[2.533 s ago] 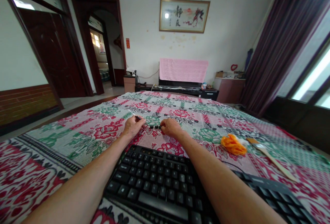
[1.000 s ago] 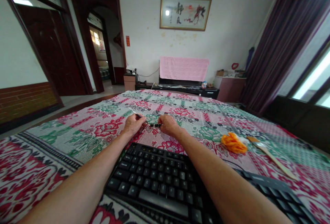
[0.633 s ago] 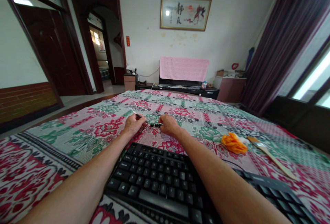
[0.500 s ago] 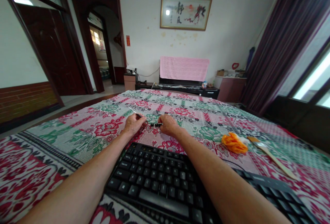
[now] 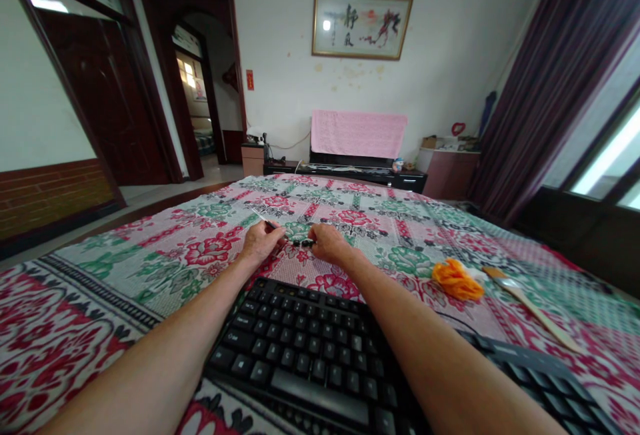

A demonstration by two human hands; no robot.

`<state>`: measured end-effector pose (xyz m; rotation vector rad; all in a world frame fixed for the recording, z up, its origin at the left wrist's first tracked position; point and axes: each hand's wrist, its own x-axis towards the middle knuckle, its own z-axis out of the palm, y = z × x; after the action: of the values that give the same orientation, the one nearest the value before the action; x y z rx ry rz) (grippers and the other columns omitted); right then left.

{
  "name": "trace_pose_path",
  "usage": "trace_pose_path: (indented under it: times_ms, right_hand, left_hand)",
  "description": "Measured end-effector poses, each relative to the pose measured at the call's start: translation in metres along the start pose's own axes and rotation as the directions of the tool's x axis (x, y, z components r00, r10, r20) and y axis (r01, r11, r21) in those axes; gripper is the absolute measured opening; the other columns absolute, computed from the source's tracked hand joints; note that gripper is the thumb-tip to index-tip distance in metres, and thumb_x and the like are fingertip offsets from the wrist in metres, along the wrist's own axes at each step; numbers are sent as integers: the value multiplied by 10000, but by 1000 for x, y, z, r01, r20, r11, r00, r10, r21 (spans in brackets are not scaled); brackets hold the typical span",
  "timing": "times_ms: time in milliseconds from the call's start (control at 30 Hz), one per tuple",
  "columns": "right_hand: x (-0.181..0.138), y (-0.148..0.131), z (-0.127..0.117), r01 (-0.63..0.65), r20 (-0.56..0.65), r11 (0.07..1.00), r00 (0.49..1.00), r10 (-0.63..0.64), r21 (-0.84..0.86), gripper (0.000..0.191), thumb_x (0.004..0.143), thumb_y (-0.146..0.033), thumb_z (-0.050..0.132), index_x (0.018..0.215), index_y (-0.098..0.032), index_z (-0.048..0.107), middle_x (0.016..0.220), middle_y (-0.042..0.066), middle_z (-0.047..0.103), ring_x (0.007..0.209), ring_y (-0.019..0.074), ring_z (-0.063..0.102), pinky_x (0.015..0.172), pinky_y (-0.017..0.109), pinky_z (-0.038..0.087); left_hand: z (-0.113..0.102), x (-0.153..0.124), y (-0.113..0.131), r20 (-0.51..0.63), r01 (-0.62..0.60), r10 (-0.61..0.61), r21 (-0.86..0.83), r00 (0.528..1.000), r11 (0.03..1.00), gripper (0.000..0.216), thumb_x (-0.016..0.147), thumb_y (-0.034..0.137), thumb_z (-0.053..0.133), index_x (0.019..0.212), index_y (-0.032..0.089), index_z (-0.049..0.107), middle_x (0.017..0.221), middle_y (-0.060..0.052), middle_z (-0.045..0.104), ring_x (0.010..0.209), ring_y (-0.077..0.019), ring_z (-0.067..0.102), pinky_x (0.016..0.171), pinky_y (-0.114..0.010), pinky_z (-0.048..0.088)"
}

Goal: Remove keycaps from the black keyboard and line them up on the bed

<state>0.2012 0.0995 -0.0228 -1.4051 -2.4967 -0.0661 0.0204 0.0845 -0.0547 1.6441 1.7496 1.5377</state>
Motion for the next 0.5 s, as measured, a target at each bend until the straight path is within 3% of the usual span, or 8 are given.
trace_pose_path:
  times_ms: [333, 500]
  right_hand:
    - [-1, -7, -4, 79, 0, 995, 997, -79, -54, 306, 708, -209, 487, 979, -187, 627, 919, 71, 633, 828, 170, 556, 706, 233, 380]
    - [1, -15, -5, 52, 38, 996, 998, -49, -77, 281, 737, -214, 459, 932, -198, 662, 916, 74, 644, 863, 179, 561, 731, 236, 378]
  left_hand:
    - [-4, -3, 5, 30, 46, -46, -22, 999, 999, 200, 652, 330, 566, 770, 175, 610, 589, -8, 647, 642, -159, 627, 634, -235, 455]
    - [-2, -1, 2, 25, 46, -45, -39, 999, 998, 196, 651, 330, 574, 767, 177, 611, 605, -9, 649, 654, -161, 626, 637, -237, 455]
